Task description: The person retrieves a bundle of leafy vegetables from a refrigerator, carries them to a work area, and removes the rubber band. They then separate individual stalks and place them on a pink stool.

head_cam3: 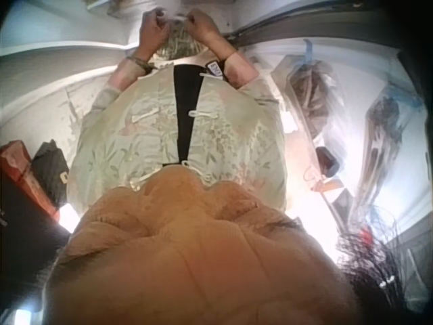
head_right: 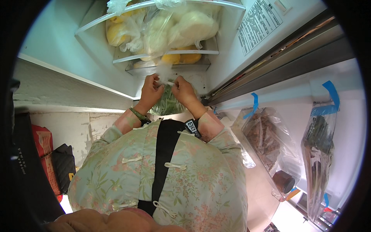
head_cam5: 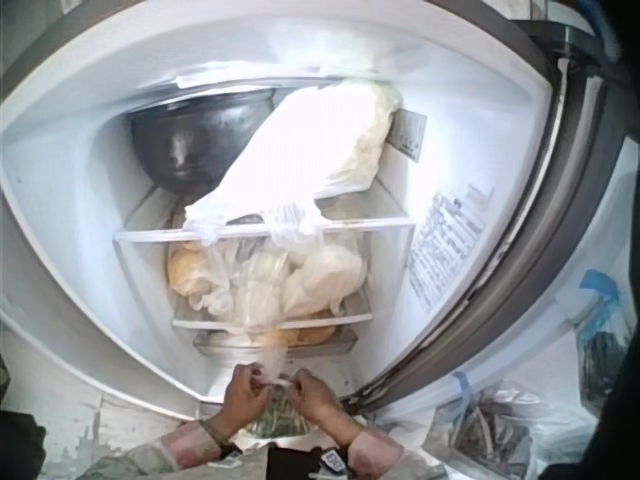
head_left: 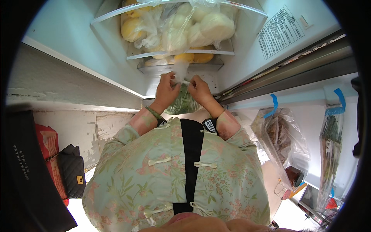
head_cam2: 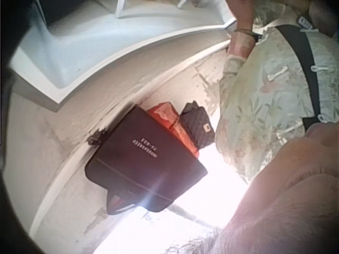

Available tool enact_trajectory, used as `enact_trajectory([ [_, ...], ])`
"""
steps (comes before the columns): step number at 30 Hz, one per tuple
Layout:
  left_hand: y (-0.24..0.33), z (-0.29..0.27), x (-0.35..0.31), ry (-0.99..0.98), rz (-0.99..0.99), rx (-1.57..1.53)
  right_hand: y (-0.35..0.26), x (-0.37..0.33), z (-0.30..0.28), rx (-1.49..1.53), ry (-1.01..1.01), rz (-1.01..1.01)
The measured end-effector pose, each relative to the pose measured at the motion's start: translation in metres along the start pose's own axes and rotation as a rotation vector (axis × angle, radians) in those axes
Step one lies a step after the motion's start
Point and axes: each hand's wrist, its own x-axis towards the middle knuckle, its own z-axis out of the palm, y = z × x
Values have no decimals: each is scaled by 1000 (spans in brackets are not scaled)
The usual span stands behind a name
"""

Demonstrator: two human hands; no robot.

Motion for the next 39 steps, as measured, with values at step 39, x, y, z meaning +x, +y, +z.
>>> enact_trajectory([
  [39,47,-22,6,-292,93,-5,-32,-15,-1,590,316,135],
])
